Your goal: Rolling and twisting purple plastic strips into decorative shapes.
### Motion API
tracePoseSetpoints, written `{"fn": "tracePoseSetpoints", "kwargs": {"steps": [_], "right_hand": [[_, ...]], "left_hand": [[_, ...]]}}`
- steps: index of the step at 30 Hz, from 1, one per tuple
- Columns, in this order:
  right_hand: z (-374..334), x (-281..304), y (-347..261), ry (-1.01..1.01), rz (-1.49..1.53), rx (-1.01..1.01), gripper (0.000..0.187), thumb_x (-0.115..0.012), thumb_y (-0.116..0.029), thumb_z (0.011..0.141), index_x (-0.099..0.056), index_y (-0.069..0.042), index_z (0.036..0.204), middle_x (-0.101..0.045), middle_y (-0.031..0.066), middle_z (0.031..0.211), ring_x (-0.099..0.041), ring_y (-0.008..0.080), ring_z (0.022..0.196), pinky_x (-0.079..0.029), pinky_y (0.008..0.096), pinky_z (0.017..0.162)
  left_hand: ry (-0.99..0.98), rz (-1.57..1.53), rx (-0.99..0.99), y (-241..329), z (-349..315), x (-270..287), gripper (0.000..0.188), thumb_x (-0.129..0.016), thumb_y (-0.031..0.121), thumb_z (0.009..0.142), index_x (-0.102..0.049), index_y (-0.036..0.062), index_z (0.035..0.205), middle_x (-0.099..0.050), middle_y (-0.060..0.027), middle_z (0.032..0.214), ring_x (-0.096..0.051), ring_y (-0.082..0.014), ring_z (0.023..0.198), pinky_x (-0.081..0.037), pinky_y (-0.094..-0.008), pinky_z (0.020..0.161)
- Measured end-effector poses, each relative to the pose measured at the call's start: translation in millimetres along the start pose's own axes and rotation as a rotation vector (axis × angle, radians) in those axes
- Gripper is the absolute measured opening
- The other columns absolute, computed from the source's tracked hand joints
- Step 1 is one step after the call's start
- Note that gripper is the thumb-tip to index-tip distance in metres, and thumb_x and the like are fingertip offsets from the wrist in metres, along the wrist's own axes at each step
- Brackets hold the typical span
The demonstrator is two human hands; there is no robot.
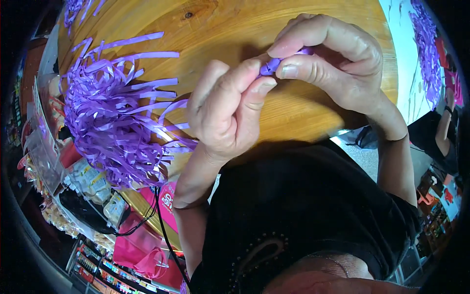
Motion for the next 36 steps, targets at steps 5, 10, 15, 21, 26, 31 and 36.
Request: {"fn": "tracePoseSetpoints", "kwargs": {"steps": [5, 10, 15, 21, 26, 31, 36], "right_hand": [[0, 2, 3, 0.048, -0.010, -0.084, 0.023, -0.066, 0.000, 0.079, -0.063, 0.002, 0.102, -0.064, 0.0116, 0.088, -0.064, 0.0161, 0.080, -0.050, 0.0232, 0.067], [9, 3, -2, -0.090, -0.255, 0.150, 0.021, -0.069, -0.005, 0.074, -0.066, 0.002, 0.094, -0.064, 0.0137, 0.086, -0.065, 0.0184, 0.076, -0.051, 0.0244, 0.062], [8, 4, 2, -0.079, -0.250, 0.238, 0.023, -0.071, -0.006, 0.071, -0.067, 0.001, 0.092, -0.063, 0.0137, 0.085, -0.063, 0.0191, 0.074, -0.049, 0.0253, 0.060], [6, -4, -12, -0.069, -0.374, 0.385, 0.028, -0.074, -0.005, 0.064, -0.067, 0.000, 0.091, -0.060, 0.0111, 0.084, -0.058, 0.0192, 0.070, -0.046, 0.0260, 0.057], [6, -7, -24, -0.097, -0.539, 0.374, 0.033, -0.075, -0.006, 0.059, -0.066, 0.000, 0.090, -0.058, 0.0095, 0.082, -0.056, 0.0210, 0.068, -0.046, 0.0284, 0.056], [5, -8, -23, -0.154, -0.504, 0.372, 0.029, -0.073, -0.010, 0.062, -0.065, -0.001, 0.088, -0.058, 0.0094, 0.082, -0.055, 0.0213, 0.066, -0.045, 0.0294, 0.055], [2, -7, -12, -0.154, -0.388, 0.328, 0.029, -0.073, -0.011, 0.063, -0.064, -0.001, 0.090, -0.058, 0.0095, 0.082, -0.055, 0.0214, 0.066, -0.044, 0.0288, 0.056]], "left_hand": [[-0.011, -0.018, 0.029, -5, 3, 2, 0.019, -0.072, 0.004, 0.075, -0.065, -0.0015, 0.092, -0.051, -0.0053, 0.064, -0.043, -0.0134, 0.051, -0.033, -0.0245, 0.046], [0.001, -0.045, 0.028, -9, 7, 1, 0.021, -0.074, 0.005, 0.073, -0.065, -0.0015, 0.090, -0.050, -0.0044, 0.063, -0.044, -0.0129, 0.052, -0.032, -0.0241, 0.046], [-0.034, -0.097, 0.031, -12, 7, 3, 0.021, -0.075, 0.008, 0.071, -0.065, -0.0004, 0.088, -0.048, -0.0031, 0.062, -0.042, -0.0110, 0.049, -0.031, -0.0238, 0.044], [-0.091, -0.043, -0.028, -2, 11, 8, 0.021, -0.076, 0.008, 0.070, -0.064, 0.0000, 0.085, -0.041, -0.0035, 0.059, -0.039, -0.0127, 0.046, -0.029, -0.0263, 0.041], [-0.301, 0.085, 0.014, 5, 20, 10, 0.019, -0.076, 0.009, 0.067, -0.062, 0.0030, 0.079, -0.034, -0.0049, 0.058, -0.038, -0.0172, 0.044, -0.029, -0.0296, 0.041], [-0.453, 0.123, 0.081, 8, 22, 11, 0.018, -0.071, 0.014, 0.077, -0.063, 0.0012, 0.086, -0.046, -0.0044, 0.061, -0.043, -0.0133, 0.051, -0.031, -0.0262, 0.045], [-0.410, -0.177, 0.168, -3, 19, 4, 0.016, -0.068, 0.014, 0.080, -0.062, -0.0006, 0.083, -0.045, -0.0021, 0.060, -0.042, -0.0115, 0.052, -0.028, -0.0255, 0.045]]}}
Point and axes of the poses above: each hand's wrist, its own z-axis towards the middle knuckle, its own x-axis out of the back of the hand, y = z × x, the point moved 5 cm from there along z, towards the middle knuckle
